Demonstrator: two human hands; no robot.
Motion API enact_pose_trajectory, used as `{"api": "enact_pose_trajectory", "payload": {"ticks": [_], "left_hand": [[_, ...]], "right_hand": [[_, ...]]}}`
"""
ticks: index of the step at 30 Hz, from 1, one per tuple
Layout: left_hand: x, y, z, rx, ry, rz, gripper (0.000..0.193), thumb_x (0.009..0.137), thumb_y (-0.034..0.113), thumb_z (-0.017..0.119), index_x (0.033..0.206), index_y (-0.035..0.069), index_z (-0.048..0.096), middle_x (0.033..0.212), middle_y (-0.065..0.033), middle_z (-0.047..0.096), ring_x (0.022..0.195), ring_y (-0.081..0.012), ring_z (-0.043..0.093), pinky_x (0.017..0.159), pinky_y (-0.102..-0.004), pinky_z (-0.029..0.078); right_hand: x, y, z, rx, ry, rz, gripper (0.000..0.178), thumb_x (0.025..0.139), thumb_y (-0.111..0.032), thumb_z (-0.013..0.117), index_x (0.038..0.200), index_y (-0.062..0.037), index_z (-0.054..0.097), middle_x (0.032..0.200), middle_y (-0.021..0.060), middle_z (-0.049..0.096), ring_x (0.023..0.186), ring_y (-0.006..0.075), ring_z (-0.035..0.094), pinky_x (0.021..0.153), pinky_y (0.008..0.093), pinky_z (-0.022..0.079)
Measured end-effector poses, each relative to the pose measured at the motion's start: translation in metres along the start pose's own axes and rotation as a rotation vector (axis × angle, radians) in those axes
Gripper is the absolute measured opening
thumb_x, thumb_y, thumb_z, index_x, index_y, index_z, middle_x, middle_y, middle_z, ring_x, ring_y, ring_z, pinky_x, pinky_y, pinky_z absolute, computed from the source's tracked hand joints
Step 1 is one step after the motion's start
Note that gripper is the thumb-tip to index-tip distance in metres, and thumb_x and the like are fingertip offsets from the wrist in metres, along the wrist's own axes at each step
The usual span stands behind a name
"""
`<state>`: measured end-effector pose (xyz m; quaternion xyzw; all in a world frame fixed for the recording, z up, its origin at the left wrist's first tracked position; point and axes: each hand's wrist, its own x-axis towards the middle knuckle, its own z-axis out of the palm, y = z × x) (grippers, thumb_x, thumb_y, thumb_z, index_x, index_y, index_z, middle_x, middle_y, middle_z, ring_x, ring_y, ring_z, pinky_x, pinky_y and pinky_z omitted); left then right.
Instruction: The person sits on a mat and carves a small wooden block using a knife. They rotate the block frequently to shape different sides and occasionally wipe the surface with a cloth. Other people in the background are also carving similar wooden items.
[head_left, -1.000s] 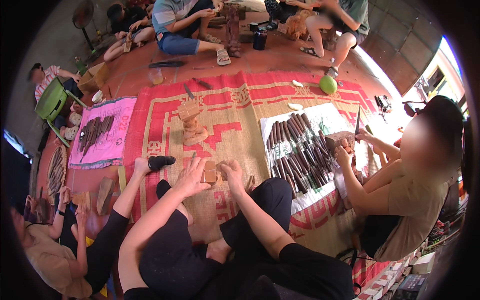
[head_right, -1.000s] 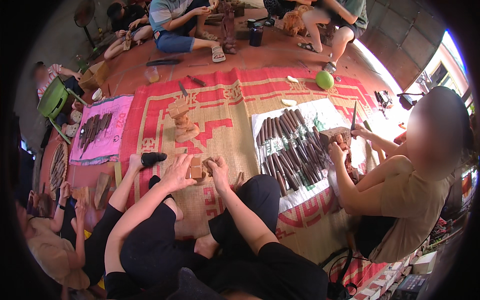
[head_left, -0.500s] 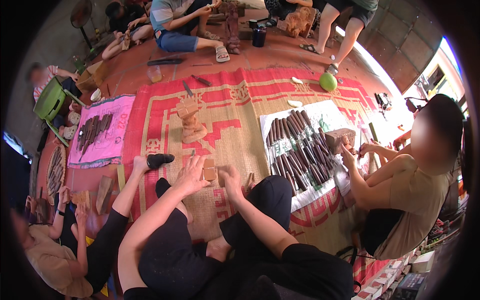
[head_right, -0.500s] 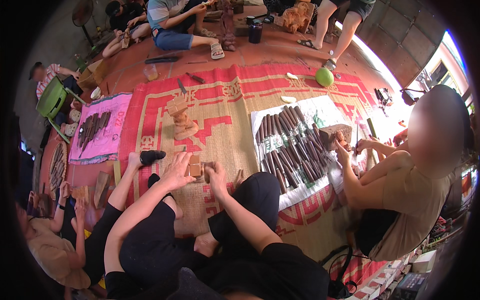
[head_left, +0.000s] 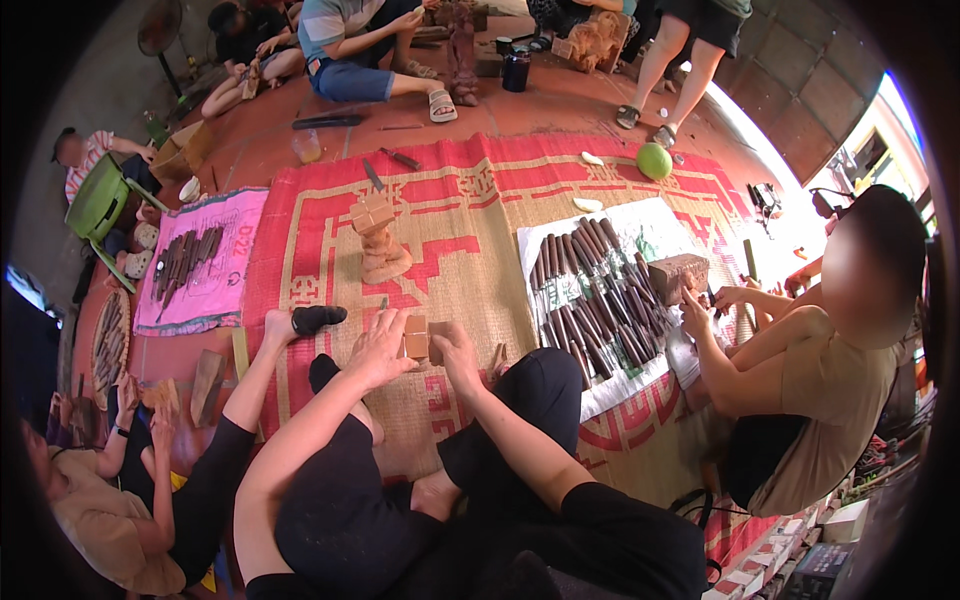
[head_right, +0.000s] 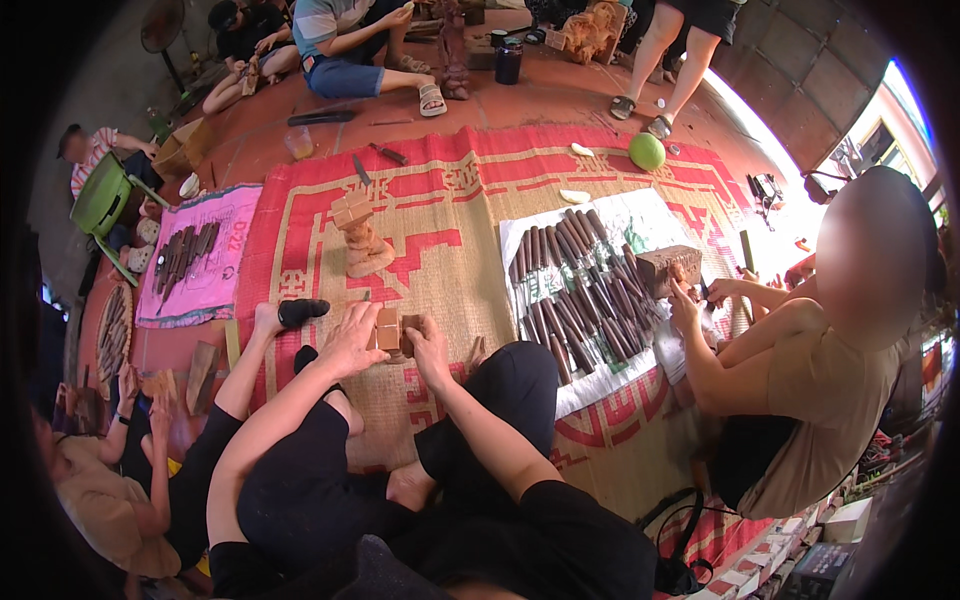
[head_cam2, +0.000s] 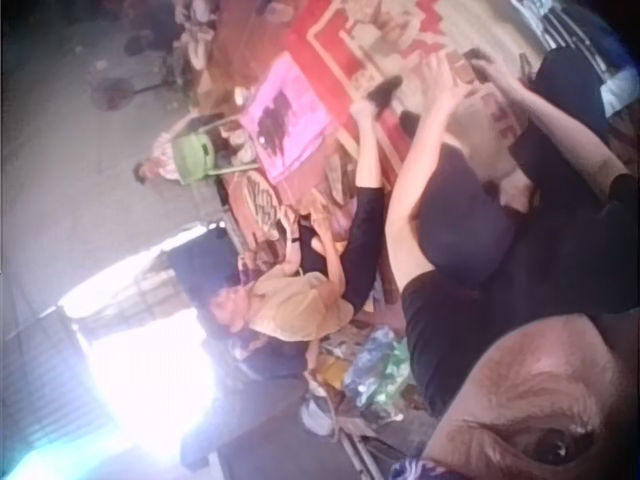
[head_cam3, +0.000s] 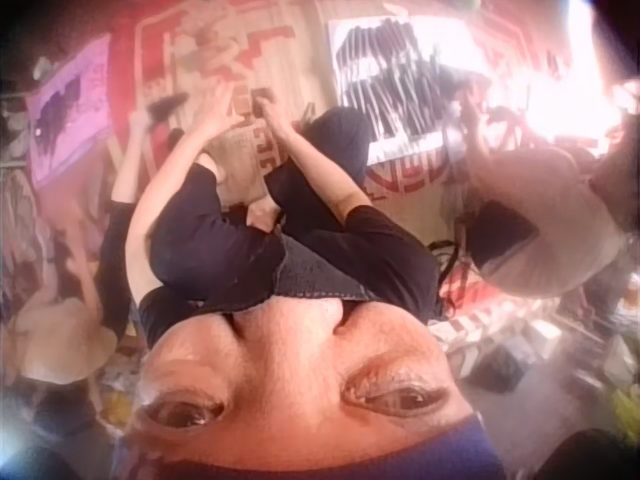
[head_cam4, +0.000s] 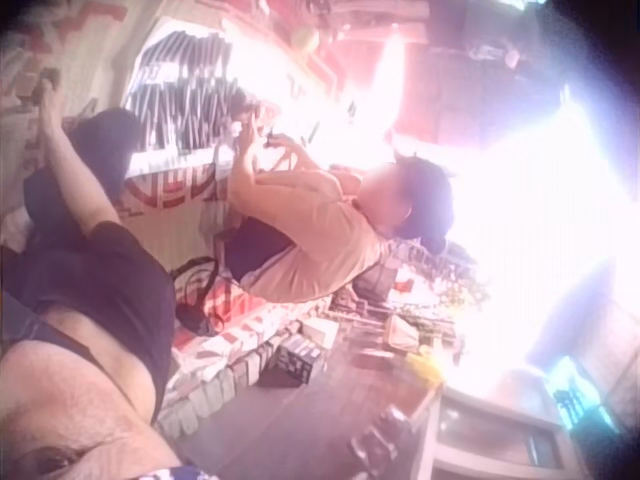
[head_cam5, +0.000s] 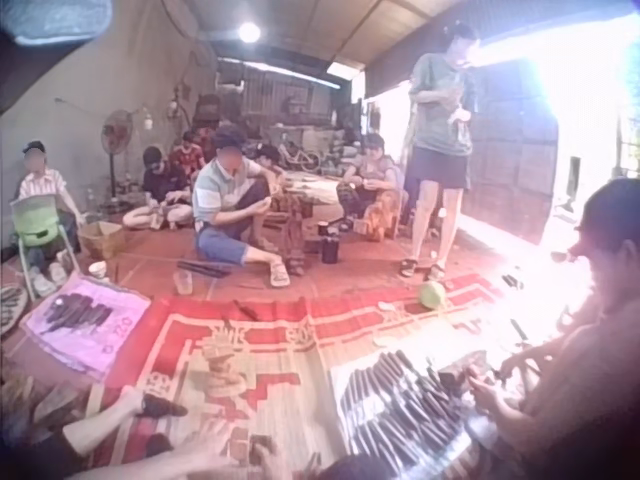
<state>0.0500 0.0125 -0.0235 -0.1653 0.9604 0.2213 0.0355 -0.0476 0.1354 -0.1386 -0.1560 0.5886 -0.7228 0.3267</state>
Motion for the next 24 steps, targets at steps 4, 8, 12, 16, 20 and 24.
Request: {"api": "enact_pose_trajectory", "payload": {"ticks": [4,8,12,16,20,24], "left_hand": [[0.004,0.008,-0.006,-0.016,-0.027,-0.006,0.088,0.069,0.024,0.078,0.139,0.003,0.029,0.141,-0.0184,0.033,0.135,-0.0358,0.030,0.108,-0.0435,0.034],[0.001,0.001,0.008,0.030,0.072,0.012,0.083,0.068,0.022,0.077,0.135,0.006,0.032,0.131,-0.0128,0.039,0.131,-0.0321,0.034,0.100,-0.0456,0.042],[0.004,-0.001,0.007,0.007,0.054,0.045,0.083,0.068,0.023,0.077,0.136,0.007,0.032,0.130,-0.0128,0.040,0.130,-0.0320,0.034,0.099,-0.0451,0.042],[0.003,0.006,0.001,0.004,0.063,0.053,0.084,0.066,0.023,0.078,0.135,0.007,0.032,0.128,-0.0127,0.041,0.130,-0.0322,0.035,0.098,-0.0444,0.043],[-0.001,0.002,0.001,-0.002,0.088,0.056,0.083,0.066,0.022,0.078,0.135,0.007,0.033,0.127,-0.0125,0.041,0.128,-0.0324,0.036,0.097,-0.0444,0.044],[0.001,-0.002,0.007,0.016,0.102,0.074,0.083,0.066,0.021,0.078,0.134,0.007,0.033,0.126,-0.0125,0.042,0.127,-0.0330,0.037,0.097,-0.0446,0.044]], "right_hand": [[0.003,0.031,0.003,-0.178,-0.025,-0.120,0.023,0.090,-0.004,0.049,0.112,-0.0018,0.055,0.085,0.0055,0.061,0.076,0.0130,0.059,0.067,0.0265,0.048],[-0.036,0.007,0.005,-0.075,-0.190,0.045,0.024,0.088,-0.003,0.046,0.111,-0.0043,0.056,0.077,0.0019,0.057,0.062,0.0096,0.053,0.055,0.0253,0.043],[-0.016,-0.006,0.000,0.064,0.008,0.074,0.023,0.088,-0.005,0.047,0.109,-0.0035,0.056,0.079,0.0016,0.058,0.063,0.0092,0.053,0.053,0.0242,0.044],[0.005,0.012,-0.002,-0.057,-0.003,-0.027,0.024,0.088,-0.007,0.051,0.112,-0.0033,0.054,0.089,0.0091,0.063,0.073,0.0175,0.061,0.061,0.0311,0.049],[-0.031,0.025,0.013,-0.292,-0.088,-0.064,0.026,0.086,-0.007,0.053,0.113,-0.0050,0.054,0.092,0.0172,0.064,0.087,0.0315,0.063,0.073,0.0391,0.049],[-0.032,0.043,0.004,-0.223,-0.078,0.011,0.021,0.087,-0.007,0.052,0.107,-0.0042,0.057,0.081,0.0108,0.063,0.069,0.0214,0.061,0.059,0.0321,0.048]]}}
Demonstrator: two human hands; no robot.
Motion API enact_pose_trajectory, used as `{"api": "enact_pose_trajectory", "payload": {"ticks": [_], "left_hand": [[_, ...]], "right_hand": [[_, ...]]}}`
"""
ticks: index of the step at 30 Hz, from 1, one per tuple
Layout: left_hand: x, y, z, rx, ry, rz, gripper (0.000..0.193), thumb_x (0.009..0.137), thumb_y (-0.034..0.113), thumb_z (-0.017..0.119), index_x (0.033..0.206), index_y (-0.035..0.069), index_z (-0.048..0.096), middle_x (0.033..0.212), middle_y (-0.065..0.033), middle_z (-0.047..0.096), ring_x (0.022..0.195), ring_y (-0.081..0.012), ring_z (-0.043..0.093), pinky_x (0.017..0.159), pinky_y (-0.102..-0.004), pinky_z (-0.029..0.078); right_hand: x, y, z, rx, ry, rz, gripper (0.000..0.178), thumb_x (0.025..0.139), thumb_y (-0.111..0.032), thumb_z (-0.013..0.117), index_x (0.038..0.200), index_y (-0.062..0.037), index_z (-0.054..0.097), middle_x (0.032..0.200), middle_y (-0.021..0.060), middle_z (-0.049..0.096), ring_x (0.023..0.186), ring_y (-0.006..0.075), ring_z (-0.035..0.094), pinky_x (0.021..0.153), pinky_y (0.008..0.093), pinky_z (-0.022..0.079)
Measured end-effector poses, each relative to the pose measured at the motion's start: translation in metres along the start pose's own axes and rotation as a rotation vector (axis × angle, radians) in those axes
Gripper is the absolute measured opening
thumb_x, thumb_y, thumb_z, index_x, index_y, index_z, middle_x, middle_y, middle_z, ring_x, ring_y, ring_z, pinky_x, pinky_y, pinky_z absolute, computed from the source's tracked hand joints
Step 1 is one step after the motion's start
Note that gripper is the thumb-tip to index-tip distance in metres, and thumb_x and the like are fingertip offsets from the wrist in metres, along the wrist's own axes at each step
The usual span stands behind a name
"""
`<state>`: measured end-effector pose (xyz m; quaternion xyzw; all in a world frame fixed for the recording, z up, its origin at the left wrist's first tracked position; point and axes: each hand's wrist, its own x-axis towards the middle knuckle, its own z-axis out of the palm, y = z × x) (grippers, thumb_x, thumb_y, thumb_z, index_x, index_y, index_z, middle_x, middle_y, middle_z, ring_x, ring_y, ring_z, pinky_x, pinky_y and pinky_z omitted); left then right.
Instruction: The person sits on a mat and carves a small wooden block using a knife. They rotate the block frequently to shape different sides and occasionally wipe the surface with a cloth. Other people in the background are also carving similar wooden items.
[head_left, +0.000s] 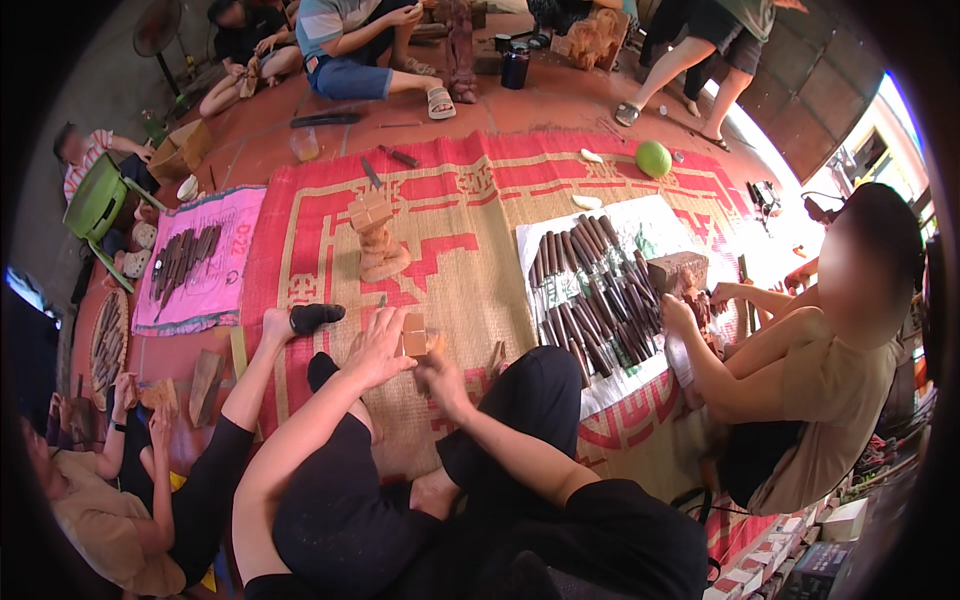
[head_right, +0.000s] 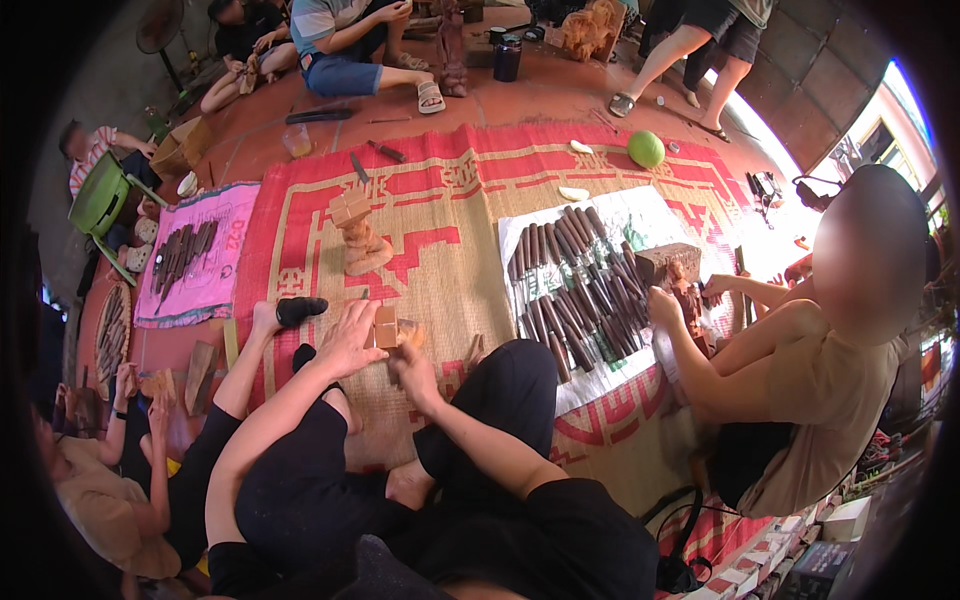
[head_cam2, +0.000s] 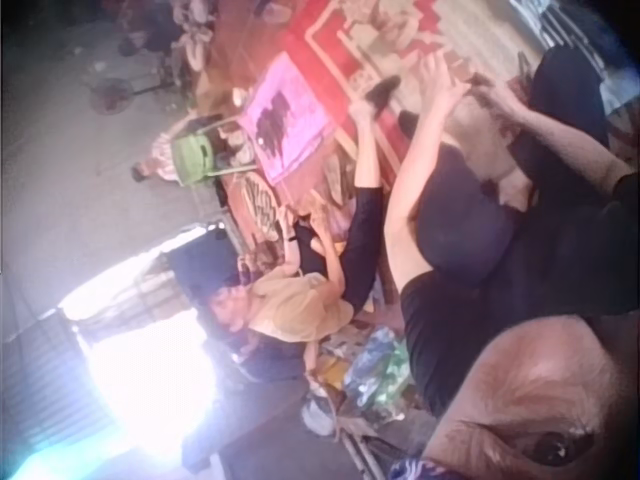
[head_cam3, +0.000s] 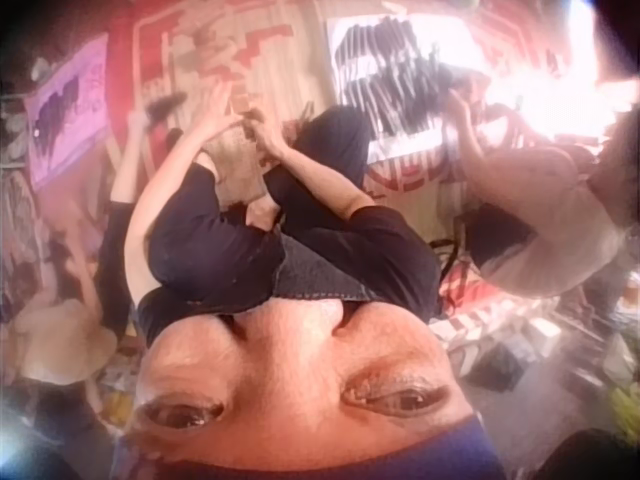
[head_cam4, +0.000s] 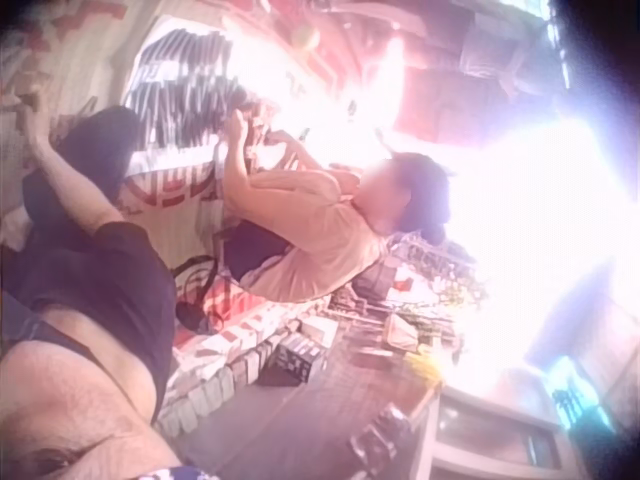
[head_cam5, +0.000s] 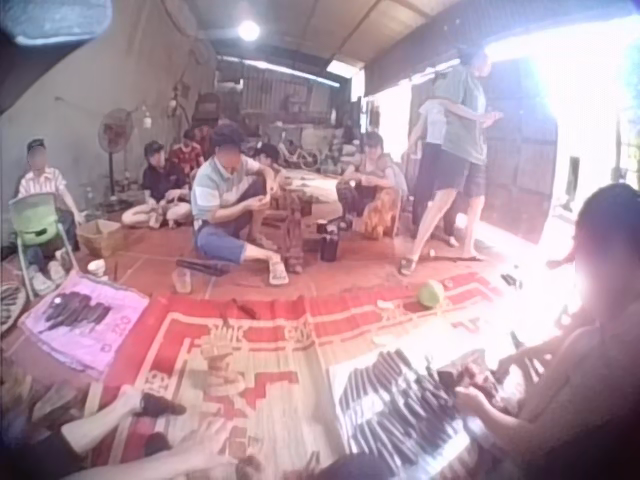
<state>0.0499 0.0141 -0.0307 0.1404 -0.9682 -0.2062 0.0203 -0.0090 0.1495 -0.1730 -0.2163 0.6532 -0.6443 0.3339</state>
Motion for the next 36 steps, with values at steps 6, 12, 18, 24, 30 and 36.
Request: {"api": "enact_pose_trajectory", "payload": {"ticks": [6,12,18,24,30,36], "left_hand": [[0.004,0.003,-0.005,-0.047,-0.028,0.002,0.086,0.065,0.020,0.079,0.136,0.005,0.033,0.130,-0.0146,0.041,0.128,-0.0340,0.037,0.101,-0.0437,0.040],[0.011,0.012,0.000,-0.121,-0.098,-0.003,0.089,0.066,0.019,0.080,0.138,0.002,0.031,0.136,-0.0179,0.036,0.132,-0.0347,0.033,0.107,-0.0415,0.034],[-0.001,0.002,-0.012,-0.055,-0.067,-0.043,0.090,0.065,0.021,0.079,0.138,0.002,0.030,0.137,-0.0194,0.036,0.132,-0.0354,0.033,0.107,-0.0419,0.034],[0.001,-0.004,0.000,-0.099,-0.068,0.019,0.092,0.065,0.021,0.080,0.140,0.004,0.030,0.136,-0.0190,0.037,0.131,-0.0366,0.034,0.104,-0.0440,0.037],[0.002,-0.010,-0.002,-0.067,-0.059,0.027,0.092,0.066,0.022,0.079,0.141,0.002,0.028,0.138,-0.0196,0.035,0.132,-0.0359,0.032,0.108,-0.0420,0.033],[-0.002,-0.011,-0.003,-0.070,-0.057,0.034,0.093,0.066,0.022,0.079,0.142,0.003,0.028,0.138,-0.0186,0.035,0.133,-0.0368,0.031,0.107,-0.0437,0.034]], "right_hand": [[0.011,-0.048,-0.013,0.361,0.068,0.055,0.011,0.086,-0.006,0.051,0.096,-0.0047,0.057,0.070,0.0002,0.056,0.056,0.0076,0.049,0.048,0.0217,0.039],[0.035,-0.009,-0.030,0.197,0.253,-0.049,0.018,0.087,-0.014,0.056,0.102,-0.0057,0.054,0.077,0.0095,0.063,0.063,0.0216,0.059,0.056,0.0332,0.047],[-0.012,-0.008,0.029,-0.553,-0.115,-0.171,0.035,0.087,-0.017,0.058,0.120,-0.0107,0.050,0.075,0.0161,0.065,0.070,0.0282,0.067,0.062,0.0413,0.050],[-0.001,-0.033,-0.015,-0.165,0.157,0.000,0.024,0.086,-0.011,0.057,0.109,-0.0057,0.055,0.076,0.0139,0.065,0.066,0.0205,0.064,0.062,0.0348,0.050],[0.009,-0.001,0.014,-0.412,0.116,-0.094,0.026,0.086,-0.015,0.058,0.111,-0.0111,0.054,0.077,0.0154,0.065,0.068,0.0310,0.065,0.065,0.0420,0.050],[-0.004,-0.033,0.003,-0.203,0.045,-0.040,0.025,0.084,-0.019,0.057,0.109,-0.0126,0.058,0.083,0.0181,0.067,0.072,0.0382,0.065,0.065,0.0462,0.050]]}}
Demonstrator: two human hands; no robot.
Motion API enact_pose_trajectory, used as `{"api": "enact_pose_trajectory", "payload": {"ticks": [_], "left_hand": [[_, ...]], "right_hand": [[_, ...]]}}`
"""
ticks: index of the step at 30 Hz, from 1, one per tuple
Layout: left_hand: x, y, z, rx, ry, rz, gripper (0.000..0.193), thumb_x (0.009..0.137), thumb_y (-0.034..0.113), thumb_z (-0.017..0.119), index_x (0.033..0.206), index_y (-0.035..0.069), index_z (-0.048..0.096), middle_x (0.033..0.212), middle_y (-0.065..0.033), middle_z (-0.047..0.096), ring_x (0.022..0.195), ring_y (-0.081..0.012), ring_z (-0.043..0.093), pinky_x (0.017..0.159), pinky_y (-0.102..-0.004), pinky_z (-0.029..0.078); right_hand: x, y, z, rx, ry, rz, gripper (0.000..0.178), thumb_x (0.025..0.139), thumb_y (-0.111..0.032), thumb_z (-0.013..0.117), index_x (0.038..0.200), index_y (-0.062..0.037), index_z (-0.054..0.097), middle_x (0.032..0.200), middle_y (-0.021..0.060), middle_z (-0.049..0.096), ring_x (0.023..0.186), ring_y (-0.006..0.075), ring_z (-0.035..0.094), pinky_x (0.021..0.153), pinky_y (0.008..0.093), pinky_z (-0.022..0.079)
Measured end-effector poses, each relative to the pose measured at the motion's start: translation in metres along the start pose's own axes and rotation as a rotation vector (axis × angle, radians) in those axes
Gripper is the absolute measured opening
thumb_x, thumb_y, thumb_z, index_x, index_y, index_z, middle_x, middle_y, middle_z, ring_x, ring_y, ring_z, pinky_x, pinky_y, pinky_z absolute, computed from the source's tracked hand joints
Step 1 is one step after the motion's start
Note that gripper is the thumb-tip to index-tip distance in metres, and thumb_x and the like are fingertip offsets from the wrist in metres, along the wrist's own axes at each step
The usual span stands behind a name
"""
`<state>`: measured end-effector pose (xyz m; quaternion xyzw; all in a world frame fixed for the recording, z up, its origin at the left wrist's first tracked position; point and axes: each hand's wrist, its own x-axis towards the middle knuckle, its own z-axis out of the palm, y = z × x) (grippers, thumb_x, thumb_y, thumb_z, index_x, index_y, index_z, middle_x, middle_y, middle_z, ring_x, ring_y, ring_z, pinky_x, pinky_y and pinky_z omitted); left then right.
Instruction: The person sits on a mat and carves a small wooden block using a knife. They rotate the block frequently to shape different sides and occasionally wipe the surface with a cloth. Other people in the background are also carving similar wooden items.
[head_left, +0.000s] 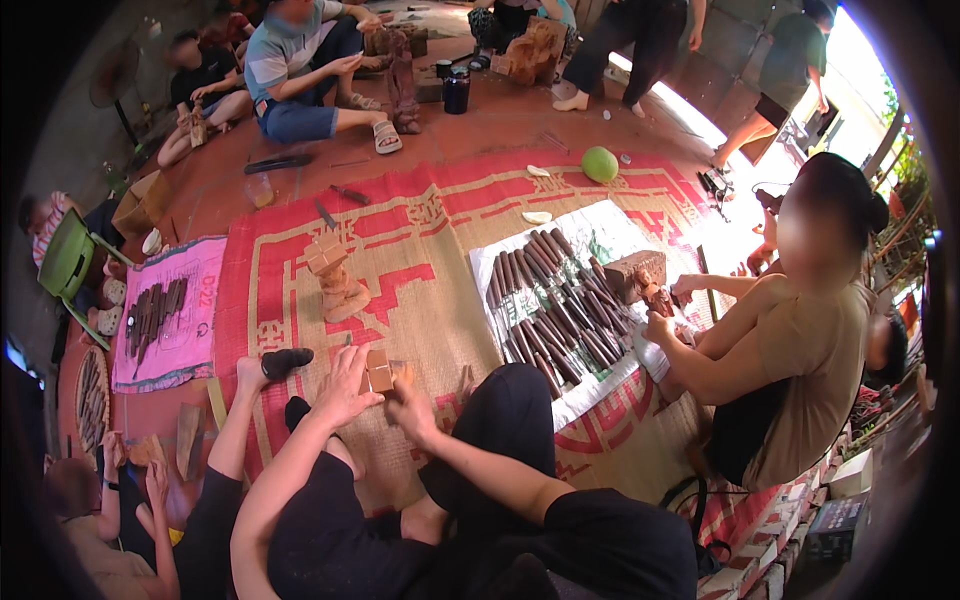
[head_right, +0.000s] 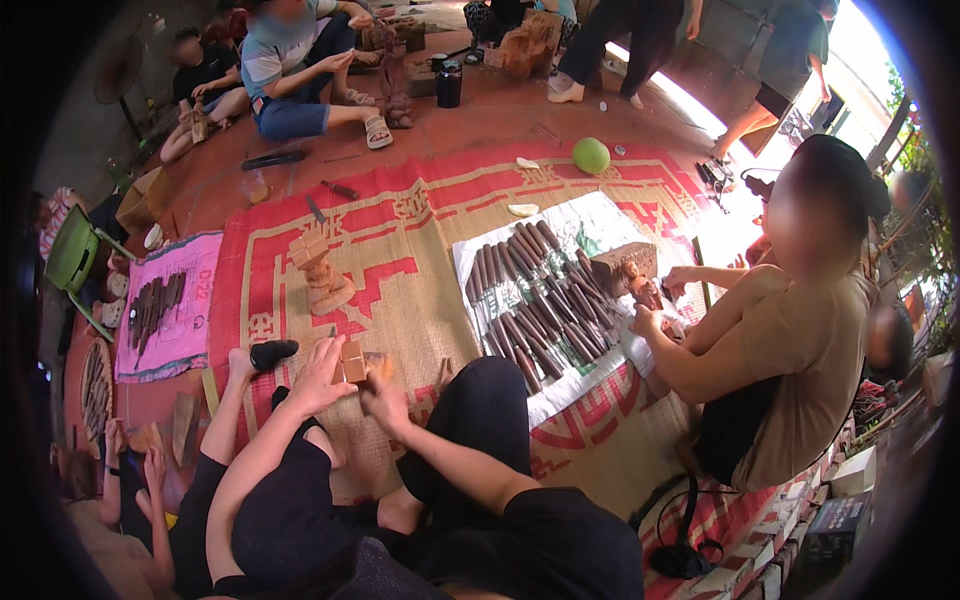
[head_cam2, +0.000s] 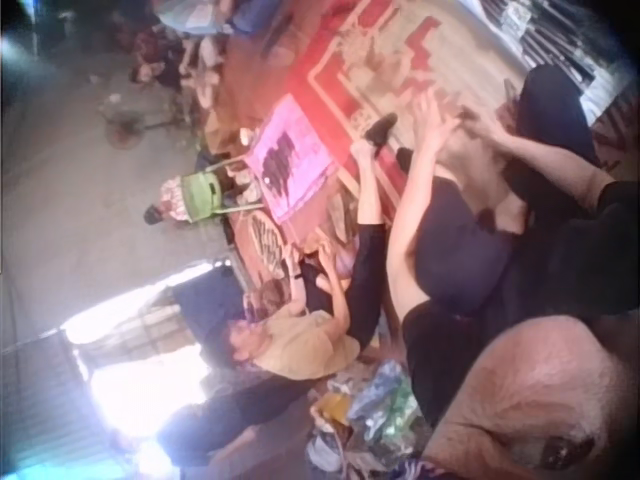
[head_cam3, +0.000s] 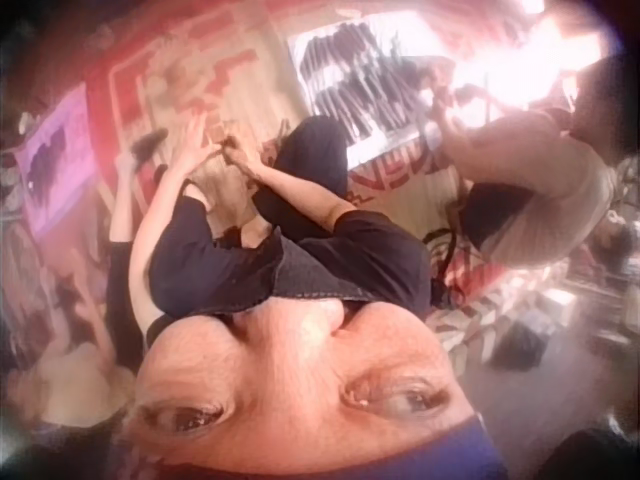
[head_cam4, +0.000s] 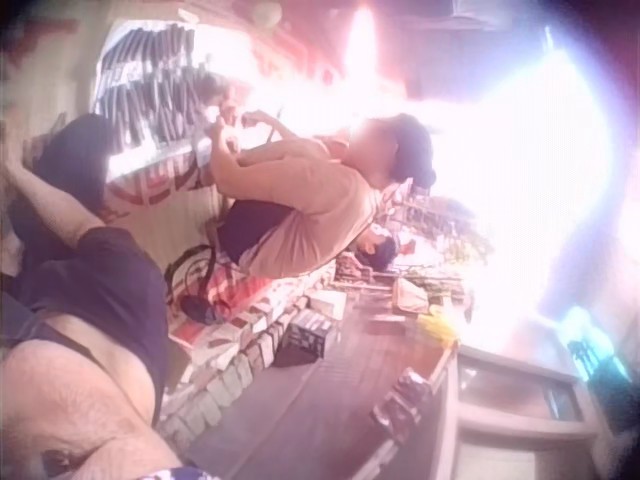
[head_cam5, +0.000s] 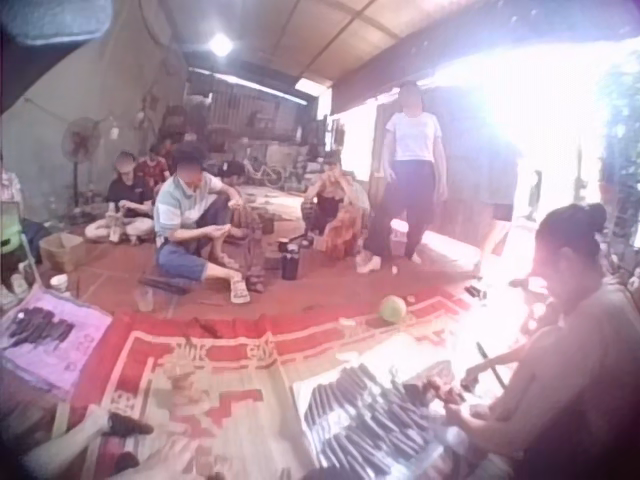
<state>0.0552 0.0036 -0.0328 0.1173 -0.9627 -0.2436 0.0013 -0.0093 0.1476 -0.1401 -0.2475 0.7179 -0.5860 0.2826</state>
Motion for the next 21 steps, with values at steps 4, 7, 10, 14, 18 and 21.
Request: {"api": "enact_pose_trajectory", "payload": {"ticks": [4,7,10,14,18,21], "left_hand": [[0.005,0.003,0.003,0.024,0.013,0.011,0.092,0.067,0.022,0.078,0.141,0.002,0.028,0.137,-0.0184,0.036,0.133,-0.0364,0.031,0.107,-0.0438,0.034],[0.006,0.007,0.003,0.003,0.007,0.015,0.092,0.066,0.022,0.078,0.141,0.002,0.028,0.137,-0.0180,0.036,0.133,-0.0363,0.030,0.107,-0.0441,0.034],[0.003,0.007,-0.002,-0.001,0.002,-0.002,0.093,0.066,0.021,0.079,0.141,0.003,0.028,0.137,-0.0179,0.036,0.133,-0.0362,0.030,0.107,-0.0442,0.034],[0.006,0.001,0.009,-0.021,0.018,0.044,0.092,0.066,0.021,0.079,0.141,0.004,0.028,0.138,-0.0177,0.036,0.134,-0.0360,0.029,0.107,-0.0444,0.035],[0.004,-0.001,0.005,0.028,0.024,0.011,0.091,0.067,0.020,0.078,0.141,0.004,0.028,0.138,-0.0173,0.035,0.135,-0.0357,0.029,0.107,-0.0444,0.035],[0.007,0.001,0.005,0.007,0.018,0.019,0.090,0.068,0.019,0.077,0.141,0.004,0.028,0.138,-0.0175,0.035,0.134,-0.0358,0.029,0.107,-0.0440,0.035]], "right_hand": [[0.019,0.004,-0.009,-0.151,0.116,-0.063,0.028,0.084,-0.014,0.058,0.112,-0.0106,0.055,0.072,0.0144,0.065,0.066,0.0289,0.065,0.062,0.0397,0.050],[0.007,0.023,0.003,-0.384,-0.008,-0.145,0.029,0.083,-0.014,0.058,0.112,-0.0093,0.054,0.067,0.0125,0.063,0.062,0.0266,0.065,0.061,0.0371,0.051],[-0.007,0.016,0.010,-0.306,-0.083,-0.150,0.026,0.084,-0.015,0.058,0.109,-0.0086,0.057,0.072,0.0125,0.065,0.061,0.0234,0.064,0.062,0.0363,0.050],[0.016,0.017,-0.016,-0.062,0.110,-0.028,0.028,0.084,-0.013,0.060,0.110,-0.0035,0.061,0.085,0.0088,0.068,0.072,0.0134,0.061,0.064,0.0300,0.049],[0.023,-0.007,-0.016,0.229,0.147,-0.004,0.028,0.083,-0.015,0.061,0.107,-0.0002,0.062,0.088,0.0095,0.068,0.077,0.0159,0.063,0.066,0.0300,0.050],[0.022,-0.011,-0.019,0.316,0.187,0.066,0.024,0.083,-0.015,0.061,0.102,-0.0003,0.063,0.084,0.0077,0.067,0.072,0.0137,0.061,0.063,0.0279,0.048]]}}
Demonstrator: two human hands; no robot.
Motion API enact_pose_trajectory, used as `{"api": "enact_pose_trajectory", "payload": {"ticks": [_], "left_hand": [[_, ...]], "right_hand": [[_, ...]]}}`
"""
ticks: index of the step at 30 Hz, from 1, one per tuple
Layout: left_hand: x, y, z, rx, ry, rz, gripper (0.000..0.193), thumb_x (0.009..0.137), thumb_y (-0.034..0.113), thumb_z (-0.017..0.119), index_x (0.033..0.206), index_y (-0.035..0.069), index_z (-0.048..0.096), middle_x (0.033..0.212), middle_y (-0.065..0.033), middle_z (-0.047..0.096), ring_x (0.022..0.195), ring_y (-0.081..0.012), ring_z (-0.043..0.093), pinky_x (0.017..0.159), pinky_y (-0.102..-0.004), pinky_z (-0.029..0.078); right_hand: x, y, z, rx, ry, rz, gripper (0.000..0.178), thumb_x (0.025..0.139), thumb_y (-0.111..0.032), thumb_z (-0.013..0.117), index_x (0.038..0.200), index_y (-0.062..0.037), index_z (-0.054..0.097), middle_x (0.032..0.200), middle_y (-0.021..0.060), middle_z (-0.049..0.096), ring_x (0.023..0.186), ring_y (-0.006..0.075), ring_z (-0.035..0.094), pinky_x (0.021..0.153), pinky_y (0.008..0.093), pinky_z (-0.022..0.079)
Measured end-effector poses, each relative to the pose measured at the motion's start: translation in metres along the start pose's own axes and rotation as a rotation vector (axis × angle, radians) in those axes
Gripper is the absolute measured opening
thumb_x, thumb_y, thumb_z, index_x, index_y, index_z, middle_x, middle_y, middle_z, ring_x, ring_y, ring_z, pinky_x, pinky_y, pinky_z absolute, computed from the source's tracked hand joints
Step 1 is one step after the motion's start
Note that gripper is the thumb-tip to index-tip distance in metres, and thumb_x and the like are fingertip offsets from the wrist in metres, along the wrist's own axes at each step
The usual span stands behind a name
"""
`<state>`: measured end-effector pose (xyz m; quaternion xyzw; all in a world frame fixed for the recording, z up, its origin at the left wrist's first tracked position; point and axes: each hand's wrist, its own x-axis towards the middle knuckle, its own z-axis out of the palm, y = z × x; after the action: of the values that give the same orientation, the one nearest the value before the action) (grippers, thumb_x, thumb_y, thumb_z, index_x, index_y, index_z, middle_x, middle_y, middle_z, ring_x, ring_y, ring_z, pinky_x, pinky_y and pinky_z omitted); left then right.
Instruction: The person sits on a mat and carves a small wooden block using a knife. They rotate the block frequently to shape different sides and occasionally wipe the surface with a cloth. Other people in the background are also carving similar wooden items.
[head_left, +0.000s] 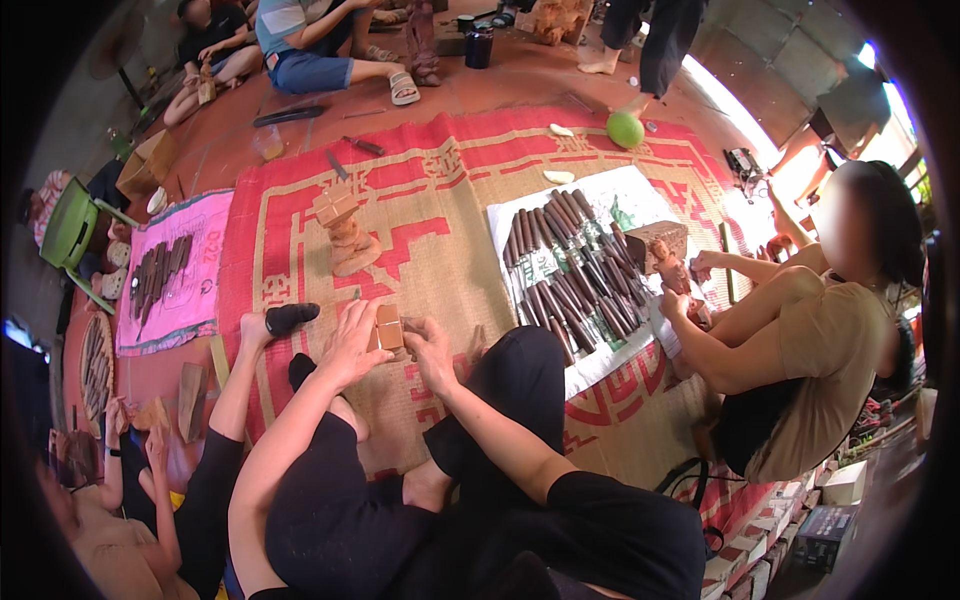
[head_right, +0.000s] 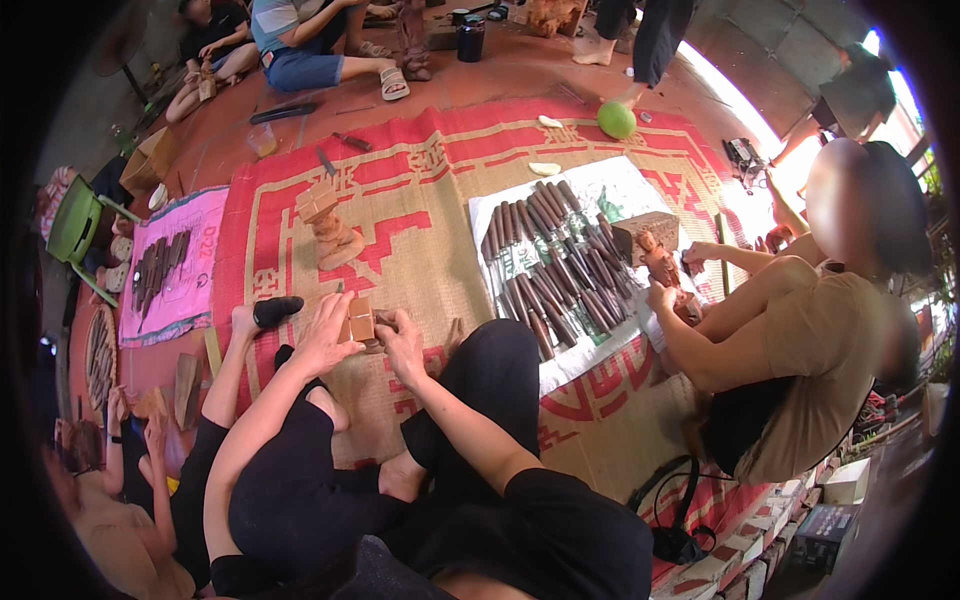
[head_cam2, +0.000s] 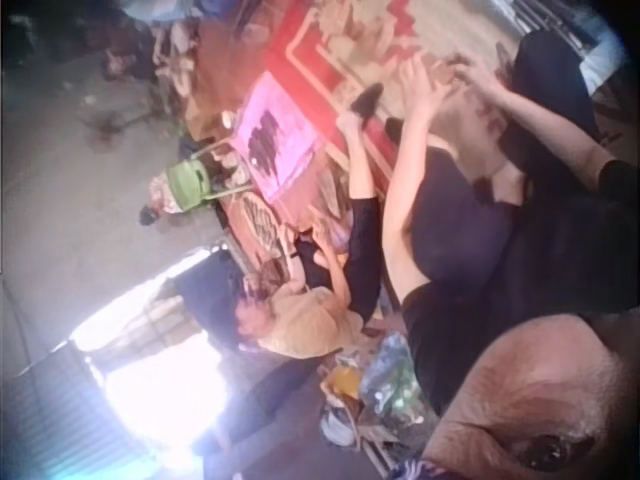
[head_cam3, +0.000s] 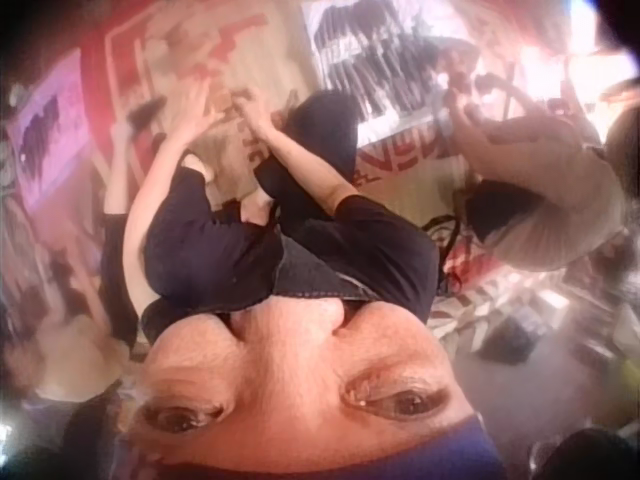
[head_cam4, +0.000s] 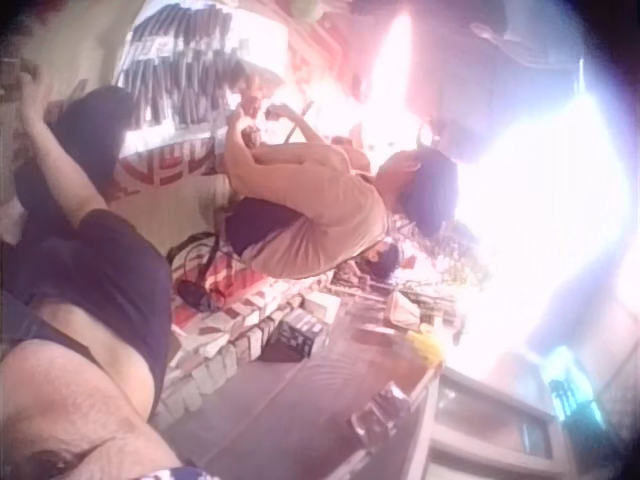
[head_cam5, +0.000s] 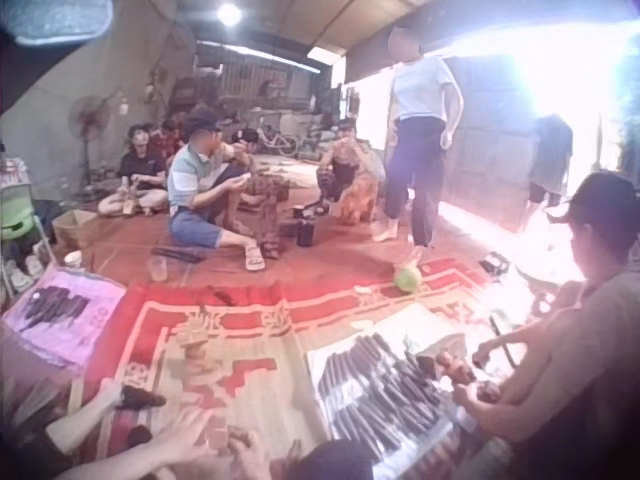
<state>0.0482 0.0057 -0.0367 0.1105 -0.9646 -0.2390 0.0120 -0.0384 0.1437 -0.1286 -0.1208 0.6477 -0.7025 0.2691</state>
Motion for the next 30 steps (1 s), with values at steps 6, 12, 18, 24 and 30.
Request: {"api": "enact_pose_trajectory", "payload": {"ticks": [6,12,18,24,30], "left_hand": [[-0.002,0.003,-0.004,-0.025,0.011,-0.003,0.089,0.067,0.018,0.077,0.141,0.004,0.028,0.137,-0.0178,0.036,0.134,-0.0363,0.030,0.108,-0.0435,0.034],[0.000,0.001,0.000,-0.026,0.030,0.008,0.089,0.067,0.019,0.078,0.140,0.005,0.029,0.137,-0.0180,0.036,0.133,-0.0366,0.031,0.107,-0.0441,0.034],[-0.002,-0.001,-0.001,-0.040,0.016,-0.036,0.085,0.066,0.019,0.078,0.137,0.005,0.033,0.133,-0.0190,0.039,0.127,-0.0384,0.039,0.103,-0.0435,0.038],[-0.011,-0.006,-0.012,-0.126,0.060,-0.118,0.080,0.067,0.012,0.078,0.135,0.003,0.038,0.127,-0.0174,0.042,0.122,-0.0353,0.044,0.103,-0.0405,0.038],[-0.010,-0.010,-0.014,-0.122,0.049,-0.166,0.082,0.065,0.011,0.079,0.135,0.002,0.038,0.127,-0.0167,0.042,0.124,-0.0337,0.043,0.105,-0.0400,0.037]], "right_hand": [[0.021,0.006,-0.012,0.169,0.103,-0.008,0.014,0.084,-0.009,0.062,0.096,-0.0018,0.058,0.086,0.0032,0.063,0.073,0.0088,0.057,0.058,0.0221,0.045],[0.030,0.014,-0.021,0.108,0.016,0.056,0.024,0.084,-0.004,0.061,0.107,-0.0020,0.057,0.088,0.0042,0.064,0.074,0.0096,0.059,0.062,0.0235,0.048],[0.038,0.035,-0.036,0.289,0.071,0.098,0.020,0.081,-0.003,0.063,0.101,-0.0043,0.060,0.085,0.0021,0.063,0.071,0.0103,0.059,0.063,0.0246,0.048],[0.034,0.026,-0.031,0.346,0.101,0.082,0.007,0.084,-0.006,0.063,0.088,-0.0048,0.058,0.075,-0.0001,0.060,0.062,0.0068,0.053,0.056,0.0202,0.042],[0.030,0.012,-0.029,0.335,0.011,0.101,0.009,0.086,-0.008,0.062,0.085,-0.0074,0.053,0.063,-0.0018,0.053,0.051,0.0057,0.044,0.047,0.0205,0.032]]}}
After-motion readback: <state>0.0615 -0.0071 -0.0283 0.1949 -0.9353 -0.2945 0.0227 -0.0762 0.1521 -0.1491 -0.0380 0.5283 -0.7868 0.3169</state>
